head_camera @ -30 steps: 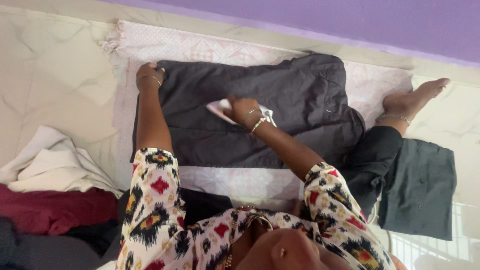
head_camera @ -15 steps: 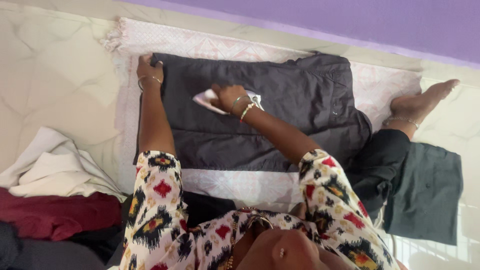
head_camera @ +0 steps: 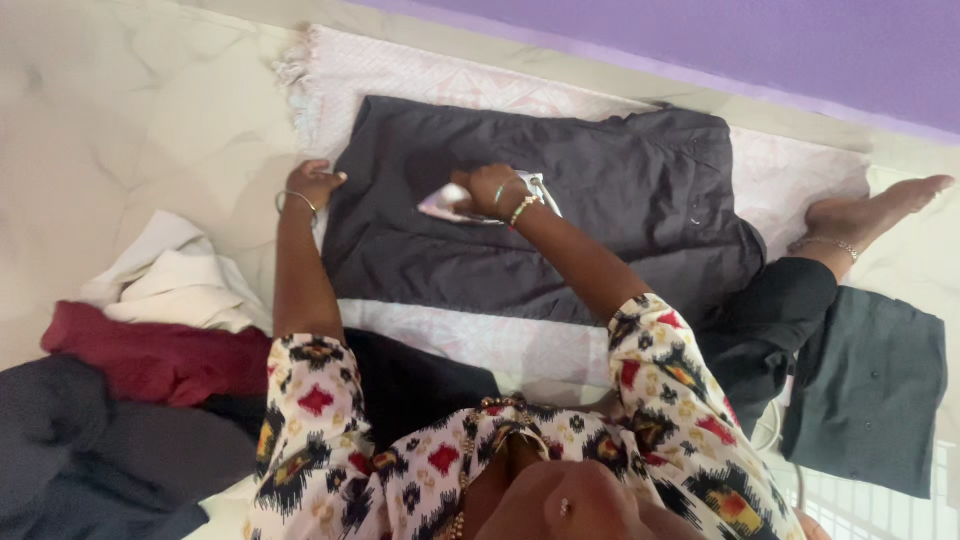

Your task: The person irons a dark-colored shirt laid out on a patterned cloth on the floor. They smooth the fabric, use a white iron to press the shirt, fold it neatly, and place it aside.

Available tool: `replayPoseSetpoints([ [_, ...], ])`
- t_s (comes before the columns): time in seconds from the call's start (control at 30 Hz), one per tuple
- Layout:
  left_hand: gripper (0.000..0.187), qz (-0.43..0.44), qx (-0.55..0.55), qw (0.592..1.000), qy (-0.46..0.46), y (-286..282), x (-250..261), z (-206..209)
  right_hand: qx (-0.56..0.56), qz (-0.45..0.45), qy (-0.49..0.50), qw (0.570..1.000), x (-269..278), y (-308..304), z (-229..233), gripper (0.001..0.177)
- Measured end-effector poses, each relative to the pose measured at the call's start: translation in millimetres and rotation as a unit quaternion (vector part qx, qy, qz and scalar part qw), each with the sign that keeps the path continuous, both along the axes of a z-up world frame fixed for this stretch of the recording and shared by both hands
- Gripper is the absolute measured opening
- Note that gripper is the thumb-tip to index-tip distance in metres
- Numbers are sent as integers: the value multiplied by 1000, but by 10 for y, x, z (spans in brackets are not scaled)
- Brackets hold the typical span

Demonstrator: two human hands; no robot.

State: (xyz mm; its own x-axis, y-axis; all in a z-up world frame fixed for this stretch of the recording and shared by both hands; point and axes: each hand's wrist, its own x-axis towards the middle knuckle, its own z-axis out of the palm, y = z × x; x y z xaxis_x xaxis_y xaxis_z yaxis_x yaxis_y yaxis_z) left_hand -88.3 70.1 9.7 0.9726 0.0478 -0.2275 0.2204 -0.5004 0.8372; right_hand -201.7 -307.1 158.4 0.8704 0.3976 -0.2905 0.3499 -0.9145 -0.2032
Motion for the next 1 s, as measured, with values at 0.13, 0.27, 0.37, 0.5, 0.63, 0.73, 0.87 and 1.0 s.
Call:
replayPoseSetpoints([
  [0.13, 61, -48, 156, 983, -83, -54, -282, -61, 19, 51, -7, 998, -107, 52, 20, 51],
  [0.27, 52, -44, 261, 956, -128, -226, -398, -132, 24, 0, -52, 998, 3, 197, -59, 50],
  [0.37, 40, -33, 239, 957, -161, -286, -313, -147, 36, -98, -66, 992, 225, 388, -133, 56],
  [0.5, 40, -13, 4, 995, -104, -334, -118, -189, 49, -179, -95, 978, 450, 542, -176, 56],
  [0.63, 48, -1, -253, 964, -77, -488, -65, -232, 51, -168, -77, 982, 507, 548, -84, 56],
  [0.73, 53, -25, -264, 958, -106, -492, -27, -169, 66, -120, -83, 987, 450, 506, 13, 53],
  [0.87, 32, -60, -13, 998, -4, -342, -13, -15, 66, -66, -87, 992, 313, 456, 132, 45],
  [1.0, 30, -82, -15, 991, -103, -248, 6, -25, 53, 45, -21, 997, 218, 426, 206, 45],
])
